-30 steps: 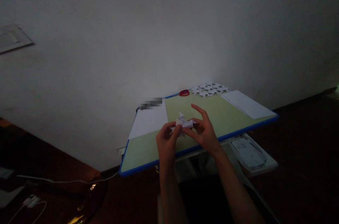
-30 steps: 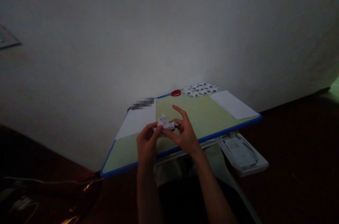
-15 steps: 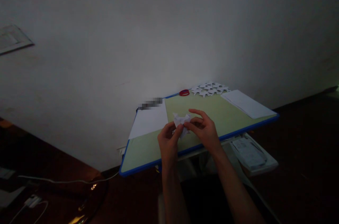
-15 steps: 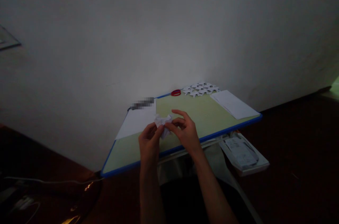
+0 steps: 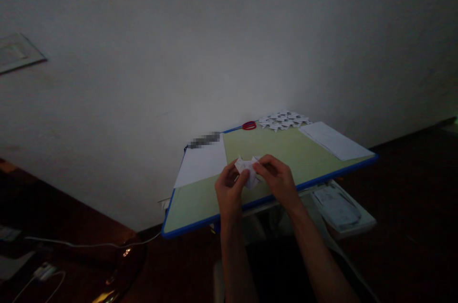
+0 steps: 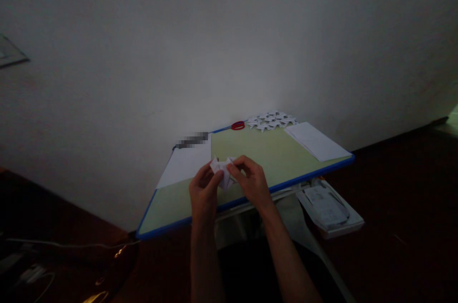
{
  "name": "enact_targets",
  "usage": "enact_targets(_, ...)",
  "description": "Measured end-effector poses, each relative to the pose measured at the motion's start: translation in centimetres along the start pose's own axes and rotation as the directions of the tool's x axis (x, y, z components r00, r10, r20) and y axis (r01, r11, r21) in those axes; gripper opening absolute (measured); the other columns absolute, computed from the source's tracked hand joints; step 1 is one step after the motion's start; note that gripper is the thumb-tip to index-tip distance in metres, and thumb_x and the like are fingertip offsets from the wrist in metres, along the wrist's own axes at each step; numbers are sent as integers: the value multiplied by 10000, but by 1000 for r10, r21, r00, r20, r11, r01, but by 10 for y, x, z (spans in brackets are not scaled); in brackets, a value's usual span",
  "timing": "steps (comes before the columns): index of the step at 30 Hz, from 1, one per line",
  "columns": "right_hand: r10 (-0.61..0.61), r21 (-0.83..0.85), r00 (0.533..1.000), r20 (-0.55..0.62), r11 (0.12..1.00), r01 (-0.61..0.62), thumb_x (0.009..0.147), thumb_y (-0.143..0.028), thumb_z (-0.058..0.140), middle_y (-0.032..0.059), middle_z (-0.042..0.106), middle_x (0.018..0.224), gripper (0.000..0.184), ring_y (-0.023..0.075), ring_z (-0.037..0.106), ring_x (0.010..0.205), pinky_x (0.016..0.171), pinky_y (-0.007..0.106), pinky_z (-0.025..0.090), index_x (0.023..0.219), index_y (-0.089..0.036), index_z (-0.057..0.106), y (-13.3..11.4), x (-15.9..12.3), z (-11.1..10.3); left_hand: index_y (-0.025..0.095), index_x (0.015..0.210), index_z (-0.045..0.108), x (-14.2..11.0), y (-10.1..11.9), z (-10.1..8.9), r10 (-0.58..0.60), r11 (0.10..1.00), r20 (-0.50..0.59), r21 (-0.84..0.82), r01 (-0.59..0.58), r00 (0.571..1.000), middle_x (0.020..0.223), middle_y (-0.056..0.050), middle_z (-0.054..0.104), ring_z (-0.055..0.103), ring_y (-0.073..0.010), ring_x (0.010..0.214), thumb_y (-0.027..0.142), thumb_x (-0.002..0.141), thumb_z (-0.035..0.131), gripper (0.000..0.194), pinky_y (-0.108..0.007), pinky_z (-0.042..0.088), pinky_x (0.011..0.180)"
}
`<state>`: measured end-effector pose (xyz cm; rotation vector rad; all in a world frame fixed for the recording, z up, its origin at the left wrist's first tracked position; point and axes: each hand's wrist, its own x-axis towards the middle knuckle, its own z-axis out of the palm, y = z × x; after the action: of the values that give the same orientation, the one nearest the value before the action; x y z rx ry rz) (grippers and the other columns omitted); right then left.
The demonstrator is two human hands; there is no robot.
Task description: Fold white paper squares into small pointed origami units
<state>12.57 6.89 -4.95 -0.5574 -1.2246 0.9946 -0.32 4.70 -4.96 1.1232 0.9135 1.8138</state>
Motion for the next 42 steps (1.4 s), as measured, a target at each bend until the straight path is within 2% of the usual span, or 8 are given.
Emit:
enact_targets(6, -58, -47, 998, 28, 997, 59, 885, -293, 690, -32, 556, 724, 188, 141, 540, 723, 683, 251, 442, 728, -209, 632, -1, -2, -3, 171, 1026, 797, -1, 3, 1, -87, 995, 63, -40, 90, 994, 1020, -94, 791, 716, -201, 905, 280, 725, 855, 325, -302, 527, 844)
enact_targets(12, -66, -85, 997, 37, 994, 69, 903, -320, 687, -23, 575, 726, 185, 146, 547, 712, 670, 259, 447, 758, -212, 645, 3, 0, -1, 165, 866, 792, -1, 6, 2, -49, 999, 45, -22, 50, 998, 870, -51, 766, 677, -173, 797, 319, 735, 845, 209, -271, 508, 759)
enact_targets(15, -76, -86, 995, 63, 993, 82, 865, -317, 738, -14, 615, 763, 134, 155, 576, 729, 694, 269, 472, 814, -217, 665, 6, 0, 0, 169, 851, 780, 1, 4, 1, -16, 1000, 6, -26, 16, 1000, 826, -32, 744, 661, -156, 766, 335, 733, 853, 216, -257, 499, 737)
enact_targets(21, -65, -105, 997, 36, 992, 69, 844, -304, 764, -5, 644, 766, 131, 163, 594, 745, 712, 276, 476, 804, -217, 675, 9, -1, -2, 161, 823, 760, 1, 1, 0, 71, 990, -11, 122, -69, 997, 753, -6, 699, 613, -127, 707, 329, 784, 824, 184, -223, 465, 669)
enact_targets(26, -75, -132, 996, 46, 988, 80, 844, -300, 759, -4, 648, 752, 128, 164, 587, 738, 708, 277, 468, 789, -210, 686, 9, 0, -3, 160, 849, 767, 0, 4, 2, 58, 991, -2, 120, -58, 998, 833, -35, 751, 663, -158, 774, 325, 753, 849, 208, -250, 503, 732)
enact_targets(31, -52, -141, 994, 100, 988, 66, 892, -346, 703, -3, 649, 724, 185, 160, 595, 708, 690, 272, 482, 775, -203, 690, 1, 0, -1, 144, 814, 748, 0, 6, 1, 40, 990, -20, 134, -37, 999, 763, -21, 722, 633, -140, 697, 353, 765, 835, 231, -233, 487, 666)
enact_targets(38, -48, -147, 998, 47, 988, 54, 876, -394, 719, 14, 688, 770, 192, 173, 615, 718, 665, 279, 509, 841, -206, 705, 5, 1, -3, 148, 778, 716, -1, 7, 3, 37, 992, -4, 117, -37, 999, 722, 0, 678, 607, -124, 661, 355, 736, 853, 252, -213, 478, 625)
enact_targets(42, -37, -189, 998, 42, 981, 44, 898, -401, 696, 16, 687, 770, 198, 176, 617, 718, 650, 281, 504, 873, -205, 696, 9, 1, -4, 147, 843, 745, 0, 5, 5, -12, 995, 4, 98, 12, 1000, 788, -24, 724, 640, -145, 694, 364, 721, 863, 276, -238, 510, 666)
